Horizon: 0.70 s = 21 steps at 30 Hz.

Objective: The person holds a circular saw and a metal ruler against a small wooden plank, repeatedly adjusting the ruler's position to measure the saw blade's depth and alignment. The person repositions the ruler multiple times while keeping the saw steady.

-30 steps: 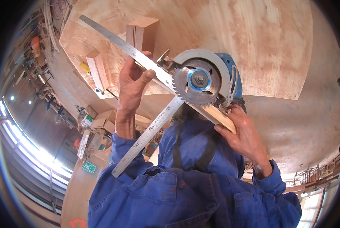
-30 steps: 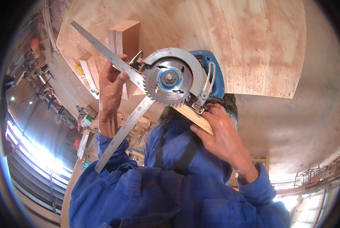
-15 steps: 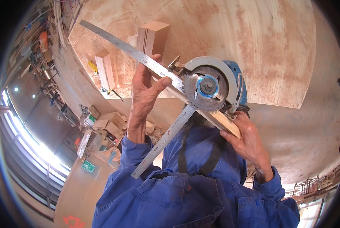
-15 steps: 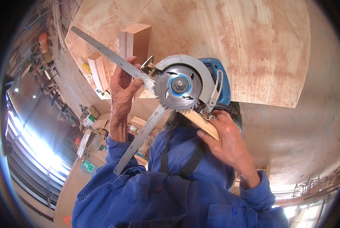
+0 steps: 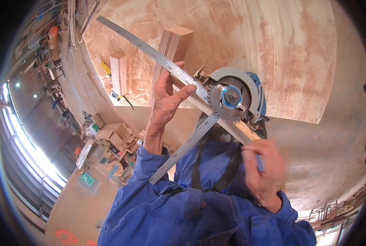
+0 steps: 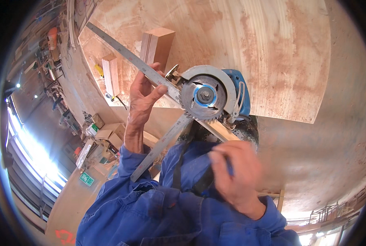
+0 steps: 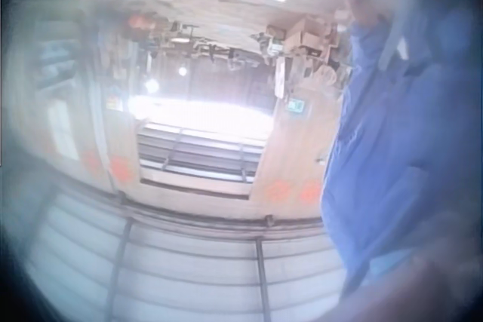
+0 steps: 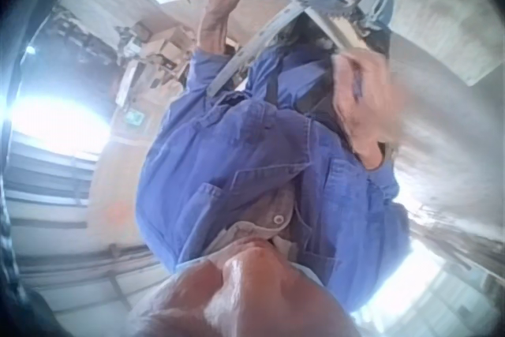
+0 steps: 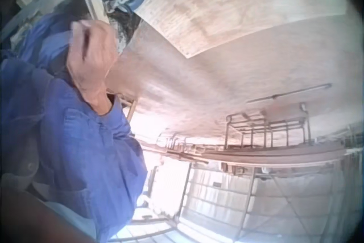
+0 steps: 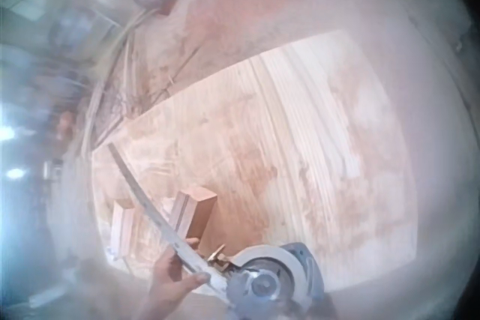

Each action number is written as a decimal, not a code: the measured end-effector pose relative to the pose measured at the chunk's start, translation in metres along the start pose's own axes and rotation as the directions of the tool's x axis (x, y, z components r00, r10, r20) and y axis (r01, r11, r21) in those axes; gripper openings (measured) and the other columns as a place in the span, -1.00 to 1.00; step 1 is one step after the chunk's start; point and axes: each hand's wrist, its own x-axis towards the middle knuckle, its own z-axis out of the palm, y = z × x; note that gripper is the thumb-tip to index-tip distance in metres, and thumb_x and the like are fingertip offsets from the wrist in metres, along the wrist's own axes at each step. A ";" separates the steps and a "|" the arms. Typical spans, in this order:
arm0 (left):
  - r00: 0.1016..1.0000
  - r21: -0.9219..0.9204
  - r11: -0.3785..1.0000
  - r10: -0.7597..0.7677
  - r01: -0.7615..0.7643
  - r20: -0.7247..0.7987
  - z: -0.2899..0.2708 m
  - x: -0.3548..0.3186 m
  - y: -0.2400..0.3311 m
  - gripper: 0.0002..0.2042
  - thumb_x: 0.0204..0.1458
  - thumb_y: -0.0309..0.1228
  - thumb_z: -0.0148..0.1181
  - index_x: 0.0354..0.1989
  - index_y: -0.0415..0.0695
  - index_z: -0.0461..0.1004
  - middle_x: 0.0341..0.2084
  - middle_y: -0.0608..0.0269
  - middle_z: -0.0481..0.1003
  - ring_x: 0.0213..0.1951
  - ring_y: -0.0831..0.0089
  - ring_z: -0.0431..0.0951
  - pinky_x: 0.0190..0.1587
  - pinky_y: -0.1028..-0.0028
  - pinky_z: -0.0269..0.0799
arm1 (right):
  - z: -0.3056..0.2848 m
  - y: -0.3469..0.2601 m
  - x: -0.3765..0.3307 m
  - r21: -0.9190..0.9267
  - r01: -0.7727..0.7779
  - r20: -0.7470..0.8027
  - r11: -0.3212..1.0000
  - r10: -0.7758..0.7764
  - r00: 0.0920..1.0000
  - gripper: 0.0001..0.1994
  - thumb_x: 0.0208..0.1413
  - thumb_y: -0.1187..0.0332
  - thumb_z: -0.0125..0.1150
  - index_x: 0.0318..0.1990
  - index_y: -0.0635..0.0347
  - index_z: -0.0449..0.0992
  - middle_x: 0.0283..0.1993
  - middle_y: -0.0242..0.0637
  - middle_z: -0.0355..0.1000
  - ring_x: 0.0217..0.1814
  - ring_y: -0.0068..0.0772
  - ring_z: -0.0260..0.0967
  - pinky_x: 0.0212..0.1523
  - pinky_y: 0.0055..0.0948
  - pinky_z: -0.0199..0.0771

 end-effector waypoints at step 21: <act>0.998 0.025 0.999 0.047 -0.048 0.035 -0.006 0.001 -0.013 -0.31 -0.27 -0.45 0.43 0.11 -0.24 0.24 -0.14 0.24 0.34 -0.01 0.47 0.30 0.09 0.46 0.19 | 0.079 0.003 0.011 0.694 -0.689 0.627 0.208 0.297 0.721 -0.70 0.26 0.22 -0.15 -0.36 0.29 0.38 -0.51 -0.30 0.39 -0.52 -0.57 0.31 -0.44 -0.59 0.33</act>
